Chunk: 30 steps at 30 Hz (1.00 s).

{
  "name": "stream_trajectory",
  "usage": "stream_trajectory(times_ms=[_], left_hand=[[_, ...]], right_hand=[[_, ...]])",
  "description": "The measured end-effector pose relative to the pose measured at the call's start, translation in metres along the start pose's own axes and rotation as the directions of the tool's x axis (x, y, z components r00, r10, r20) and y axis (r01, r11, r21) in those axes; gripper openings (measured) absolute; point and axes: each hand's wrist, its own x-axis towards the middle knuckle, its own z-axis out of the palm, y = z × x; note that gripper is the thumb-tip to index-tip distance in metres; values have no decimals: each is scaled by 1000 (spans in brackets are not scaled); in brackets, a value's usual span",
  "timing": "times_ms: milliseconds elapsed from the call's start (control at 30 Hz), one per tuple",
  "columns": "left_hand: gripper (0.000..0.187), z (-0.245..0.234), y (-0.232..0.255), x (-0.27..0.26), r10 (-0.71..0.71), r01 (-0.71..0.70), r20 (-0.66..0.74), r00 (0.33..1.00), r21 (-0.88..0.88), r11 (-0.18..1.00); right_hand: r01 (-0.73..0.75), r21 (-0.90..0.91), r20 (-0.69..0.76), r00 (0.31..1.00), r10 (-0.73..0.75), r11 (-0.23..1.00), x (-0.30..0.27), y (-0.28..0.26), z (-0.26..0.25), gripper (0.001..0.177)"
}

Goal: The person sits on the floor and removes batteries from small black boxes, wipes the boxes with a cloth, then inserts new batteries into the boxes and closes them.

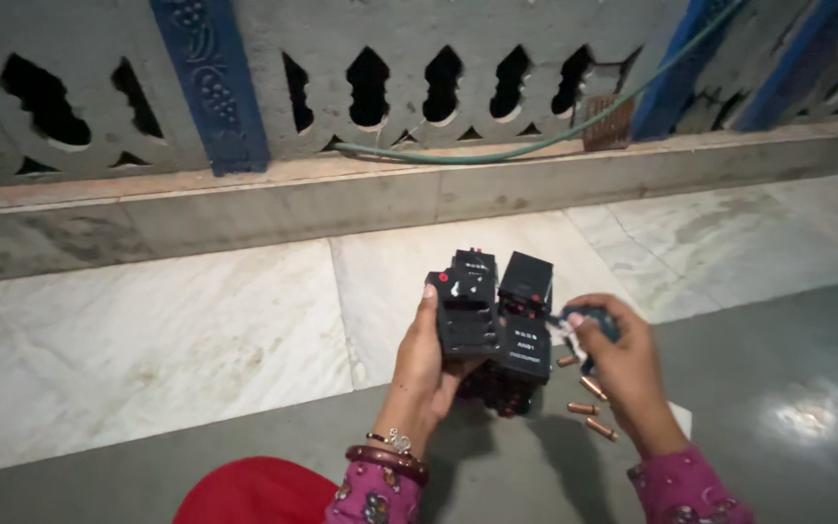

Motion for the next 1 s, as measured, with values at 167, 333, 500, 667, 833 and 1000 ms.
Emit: stream_trajectory(times_ms=[167, 333, 500, 667, 833, 1000], left_hand=[[54, -11, -48, 12, -173, 199, -181, 968, 140, 970], [43, -35, -163, 46, -354, 439, -337, 872, 221, 871], [37, -94, -278, 92, -159, 257, -314, 936, 299, 919], [33, -131, -316, 102, -127, 271, -351, 928, 400, 875], [28, -101, -301, 91, -61, 260, -359, 931, 538, 802], [40, -70, -293, 76, 108, 180, -361, 926, 677, 714]], right_hand=[[-376, 35, 20, 927, 376, 926, -9, 83, -16, 17], [-180, -183, -3, 983, 182, 967, -1, 189, -50, 19], [-184, -449, 81, 966, 245, 874, -15, 260, -101, 22], [-382, -486, 4, 898, 439, 786, -17, 268, -102, 26], [-408, -377, 18, 894, 447, 832, -10, 268, -87, 25], [-342, -371, 3, 929, 369, 863, -1, 280, -93, 26]])
